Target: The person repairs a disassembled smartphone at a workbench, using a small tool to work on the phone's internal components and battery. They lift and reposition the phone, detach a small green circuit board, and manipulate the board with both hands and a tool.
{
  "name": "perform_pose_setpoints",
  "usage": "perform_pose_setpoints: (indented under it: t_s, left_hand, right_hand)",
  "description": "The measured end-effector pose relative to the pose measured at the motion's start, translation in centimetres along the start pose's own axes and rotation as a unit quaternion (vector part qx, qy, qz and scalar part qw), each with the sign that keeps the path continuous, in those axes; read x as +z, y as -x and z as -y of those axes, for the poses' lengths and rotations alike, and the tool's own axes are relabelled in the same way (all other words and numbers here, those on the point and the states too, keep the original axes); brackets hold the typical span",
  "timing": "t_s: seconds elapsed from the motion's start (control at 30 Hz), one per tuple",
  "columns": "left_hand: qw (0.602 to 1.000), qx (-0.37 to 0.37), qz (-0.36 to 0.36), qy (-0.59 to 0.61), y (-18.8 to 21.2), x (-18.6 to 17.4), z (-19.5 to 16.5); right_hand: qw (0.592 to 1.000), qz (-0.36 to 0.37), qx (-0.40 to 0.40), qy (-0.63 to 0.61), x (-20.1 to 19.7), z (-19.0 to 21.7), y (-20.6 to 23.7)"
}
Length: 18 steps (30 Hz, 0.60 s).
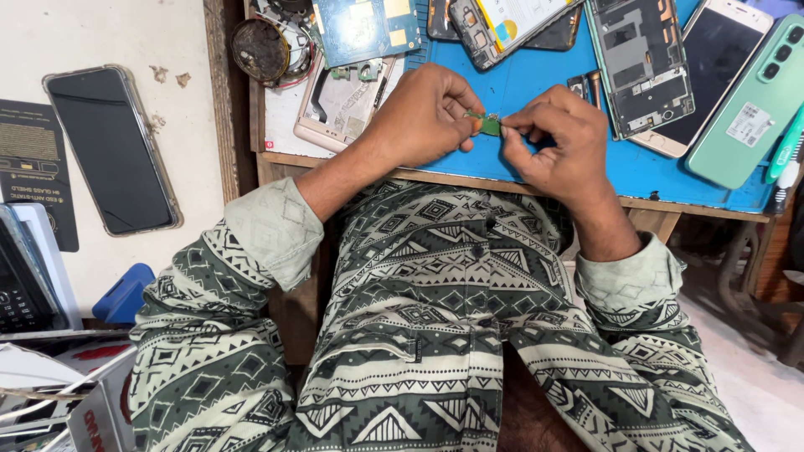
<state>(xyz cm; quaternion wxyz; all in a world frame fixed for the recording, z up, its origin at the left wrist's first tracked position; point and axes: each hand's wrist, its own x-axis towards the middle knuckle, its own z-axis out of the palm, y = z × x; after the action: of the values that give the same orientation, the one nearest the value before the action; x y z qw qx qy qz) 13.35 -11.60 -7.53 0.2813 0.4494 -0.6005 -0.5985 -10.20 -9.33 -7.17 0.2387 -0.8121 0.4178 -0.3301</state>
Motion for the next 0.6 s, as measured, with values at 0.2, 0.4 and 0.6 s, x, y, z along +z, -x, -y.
perform_pose_setpoints:
  t_s: [0.2, 0.4, 0.6]
  left_hand:
    - [1.0, -0.001, 0.002, -0.006, 0.03, -0.01, -0.02]
    - [1.0, 0.007, -0.001, -0.016, 0.19, -0.03, -0.23]
    - [0.999, 0.018, -0.032, -0.011, 0.62, 0.33, -0.14]
  right_hand:
    - [1.0, -0.004, 0.012, -0.002, -0.07, 0.04, 0.01]
    - [1.0, -0.02, 0.0, -0.004, -0.04, 0.05, -0.1]
    - [0.998, -0.057, 0.022, -0.015, -0.3, 0.02, 0.16]
